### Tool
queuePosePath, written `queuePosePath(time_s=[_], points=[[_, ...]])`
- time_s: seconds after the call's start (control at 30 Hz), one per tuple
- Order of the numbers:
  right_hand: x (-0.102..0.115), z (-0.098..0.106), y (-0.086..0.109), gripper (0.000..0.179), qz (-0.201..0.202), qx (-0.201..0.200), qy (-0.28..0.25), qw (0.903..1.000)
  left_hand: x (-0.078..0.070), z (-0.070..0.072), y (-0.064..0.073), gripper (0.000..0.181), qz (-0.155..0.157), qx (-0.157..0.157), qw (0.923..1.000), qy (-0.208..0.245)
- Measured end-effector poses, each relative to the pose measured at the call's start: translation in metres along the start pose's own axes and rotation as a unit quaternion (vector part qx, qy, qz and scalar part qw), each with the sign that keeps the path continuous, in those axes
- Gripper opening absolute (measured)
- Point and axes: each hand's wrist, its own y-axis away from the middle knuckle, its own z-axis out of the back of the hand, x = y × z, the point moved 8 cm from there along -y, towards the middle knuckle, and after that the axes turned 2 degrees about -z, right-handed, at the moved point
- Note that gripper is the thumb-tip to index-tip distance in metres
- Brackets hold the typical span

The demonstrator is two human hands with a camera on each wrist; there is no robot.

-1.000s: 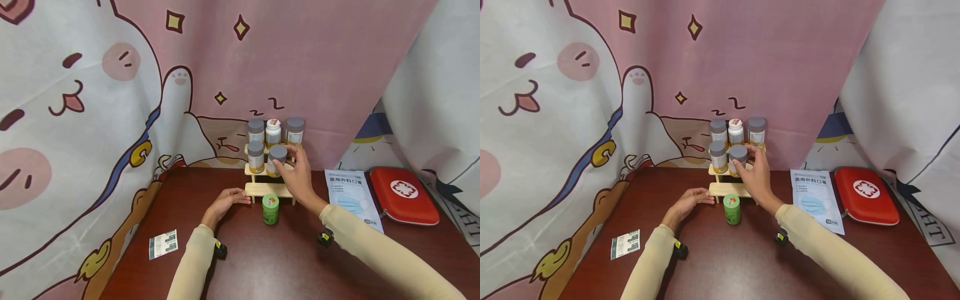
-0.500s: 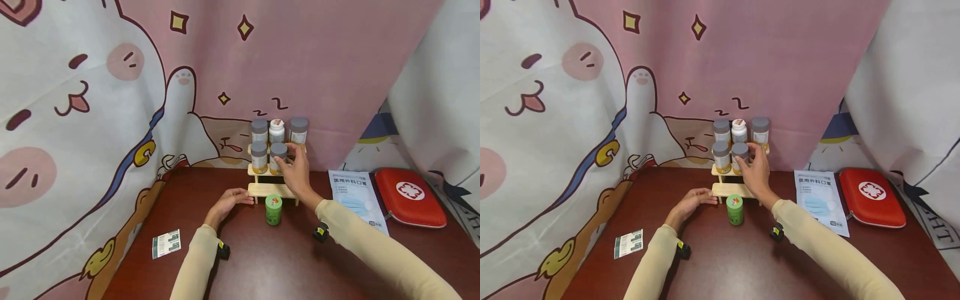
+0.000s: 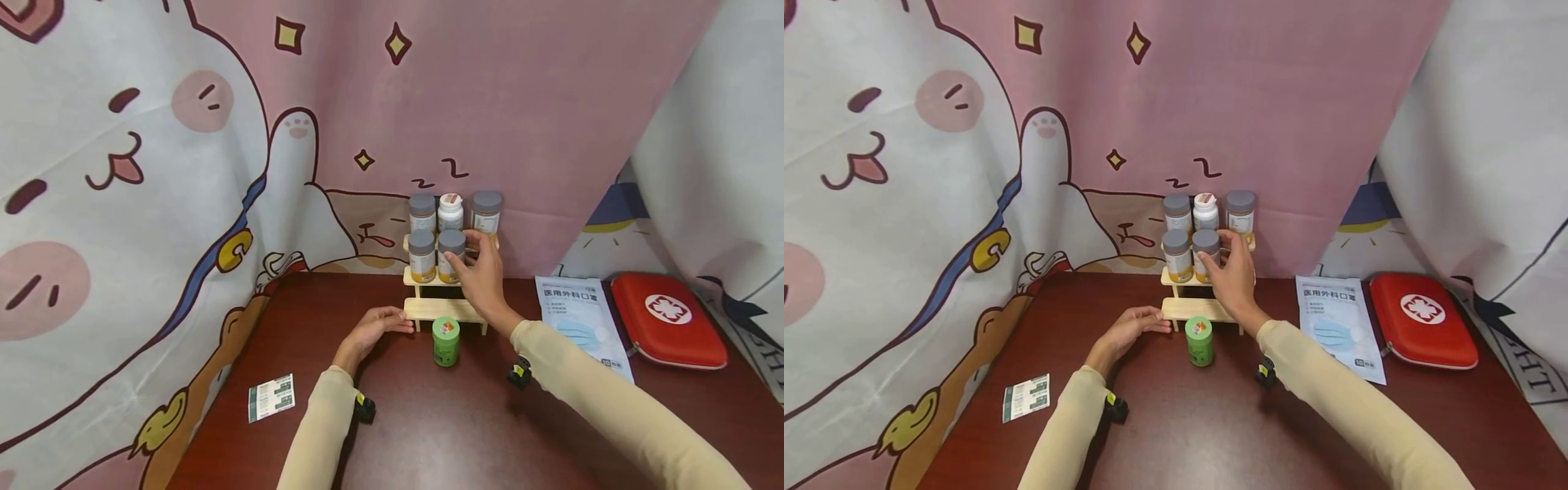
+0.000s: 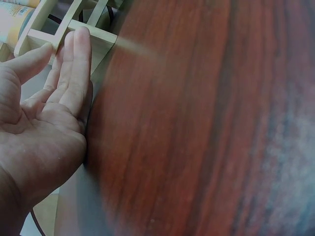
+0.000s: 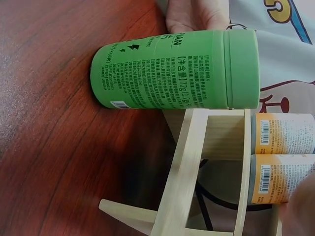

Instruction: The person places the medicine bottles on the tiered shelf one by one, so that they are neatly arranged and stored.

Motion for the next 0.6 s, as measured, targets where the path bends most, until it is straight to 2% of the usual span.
queuePosePath(time_s=[0.27,0.43,0.6], points=[[0.004,0.005,0.005,0.067,0.008,0.005,0.015,0.9998,0.0,-0.001,0.0,0.024,0.005,-0.004,1.0,0.003],[0.008,0.014,0.017,0.072,0.018,-0.008,0.039,0.9991,0.0,-0.001,-0.001,0.025,0.002,-0.001,1.0,0.0],[0.009,0.02,0.035,0.066,0.026,0.001,0.026,0.9993,-0.001,0.0,-0.001,0.025,0.002,0.002,1.0,-0.004]])
